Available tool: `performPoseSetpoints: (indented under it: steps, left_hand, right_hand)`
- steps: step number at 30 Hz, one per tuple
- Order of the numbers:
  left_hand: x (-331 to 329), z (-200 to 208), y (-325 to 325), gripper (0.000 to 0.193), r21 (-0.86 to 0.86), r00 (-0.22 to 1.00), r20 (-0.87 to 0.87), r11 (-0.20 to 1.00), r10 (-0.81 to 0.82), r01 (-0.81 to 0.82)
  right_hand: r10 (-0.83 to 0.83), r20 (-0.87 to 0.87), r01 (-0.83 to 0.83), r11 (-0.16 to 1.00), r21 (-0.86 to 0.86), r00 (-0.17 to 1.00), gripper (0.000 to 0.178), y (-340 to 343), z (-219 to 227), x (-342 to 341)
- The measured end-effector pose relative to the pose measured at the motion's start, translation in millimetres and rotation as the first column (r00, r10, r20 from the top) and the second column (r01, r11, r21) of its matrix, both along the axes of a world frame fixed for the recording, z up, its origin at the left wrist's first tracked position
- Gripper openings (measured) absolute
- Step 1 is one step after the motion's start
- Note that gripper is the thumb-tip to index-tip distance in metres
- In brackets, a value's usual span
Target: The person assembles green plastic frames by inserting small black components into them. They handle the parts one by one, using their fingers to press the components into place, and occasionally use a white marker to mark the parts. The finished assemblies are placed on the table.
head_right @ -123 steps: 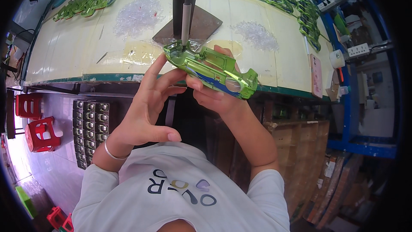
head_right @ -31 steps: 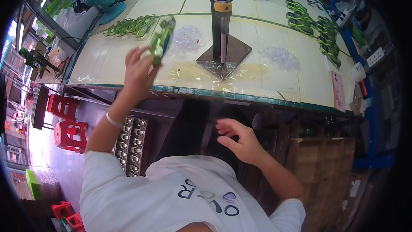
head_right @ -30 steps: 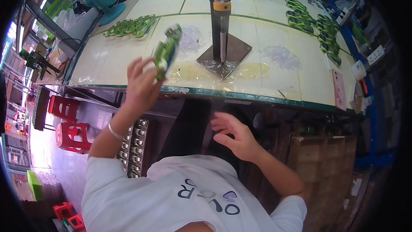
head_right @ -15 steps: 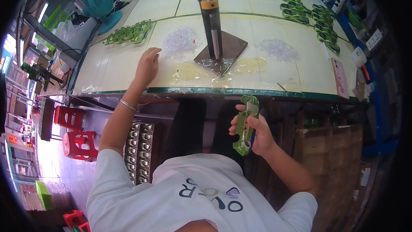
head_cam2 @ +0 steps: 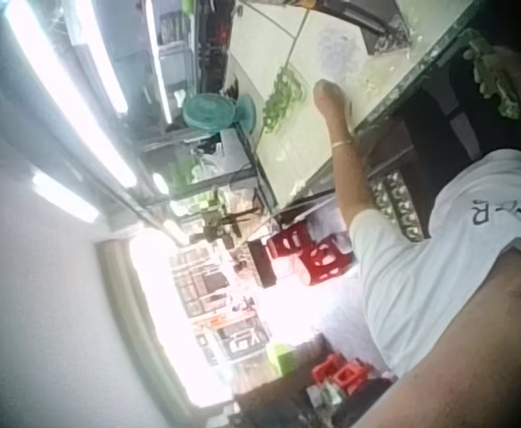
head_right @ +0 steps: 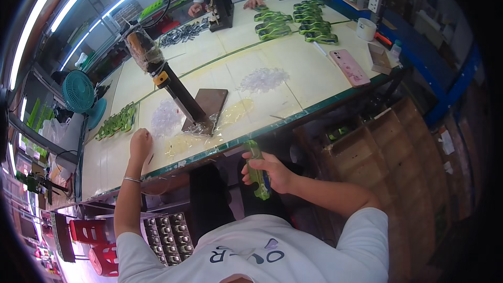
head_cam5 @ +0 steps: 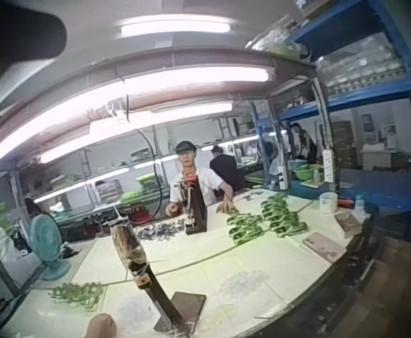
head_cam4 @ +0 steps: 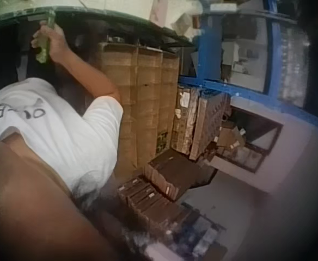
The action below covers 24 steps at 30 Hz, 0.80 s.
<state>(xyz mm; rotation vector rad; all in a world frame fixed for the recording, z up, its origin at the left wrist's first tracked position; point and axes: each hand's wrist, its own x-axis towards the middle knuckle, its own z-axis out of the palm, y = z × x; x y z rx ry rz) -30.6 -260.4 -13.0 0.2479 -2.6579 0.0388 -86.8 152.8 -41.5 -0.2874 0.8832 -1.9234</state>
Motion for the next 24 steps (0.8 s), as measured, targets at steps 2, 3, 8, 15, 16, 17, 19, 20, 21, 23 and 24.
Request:
performPoseSetpoints:
  steps: [2, 3, 8, 15, 16, 17, 19, 20, 21, 23, 24]
  left_hand:
    - [3, 2, 1, 0.010, 0.170, 0.993, -0.053, 0.981, 0.101, -0.091]
    - [5, 0, 2, 0.009, 0.208, 0.991, -0.064, 0.973, 0.117, -0.102]
    - [12, 0, 17, 0.007, 0.532, 0.938, -0.288, 0.847, 0.191, -0.009]
    - [21, 9, 63, 0.011, 0.854, 0.940, -0.258, 0.509, 0.225, 0.112]
    - [24, 8, 74, 0.010, 0.852, 0.935, -0.283, 0.503, 0.212, 0.144]
    - [29, 10, 86, 0.010, 0.848, 0.931, -0.304, 0.502, 0.203, 0.167]
    - [36, 16, 116, 0.010, 0.892, 0.934, -0.319, 0.383, 0.159, 0.239]
    - [40, 18, 132, 0.010, 0.912, 0.937, -0.319, 0.314, 0.141, 0.263]
    - [39, 22, 148, 0.011, 0.926, 0.941, -0.310, 0.270, 0.135, 0.266]
    - [45, 29, 176, 0.012, 0.956, 0.951, -0.264, 0.177, 0.159, 0.236]
    - [43, 30, 185, 0.012, 0.954, 0.948, -0.286, 0.129, 0.141, 0.269]
  right_hand:
    - [0.009, -0.002, -0.009, 1.000, 0.000, 1.000, 0.043, 0, 1, 1]
    - [0.010, 0.005, -0.010, 1.000, 0.001, 1.000, 0.043, 0, 1, 3]
    - [0.035, 0.041, -0.035, 0.999, 0.010, 0.999, 0.042, 0, -3, 4]
    - [0.097, 0.186, -0.091, 0.995, -0.044, 0.978, 0.042, 1, -4, -3]
    - [0.101, 0.201, -0.094, 0.995, -0.046, 0.974, 0.042, 1, 1, -3]
    - [0.111, 0.221, -0.102, 0.993, -0.053, 0.969, 0.042, 1, 4, -3]
    - [0.138, 0.192, -0.125, 0.989, -0.075, 0.972, 0.042, 3, 6, -6]
    - [0.149, 0.187, -0.135, 0.987, -0.082, 0.971, 0.042, 4, 6, -7]
    - [0.115, 0.106, -0.109, 0.992, -0.056, 0.988, 0.045, 5, 9, -9]
    - [0.084, -0.032, -0.084, 0.996, 0.003, 0.996, 0.052, 6, 12, -9]
    - [0.051, -0.075, -0.047, 0.997, 0.064, 0.996, 0.058, 5, 18, -11]
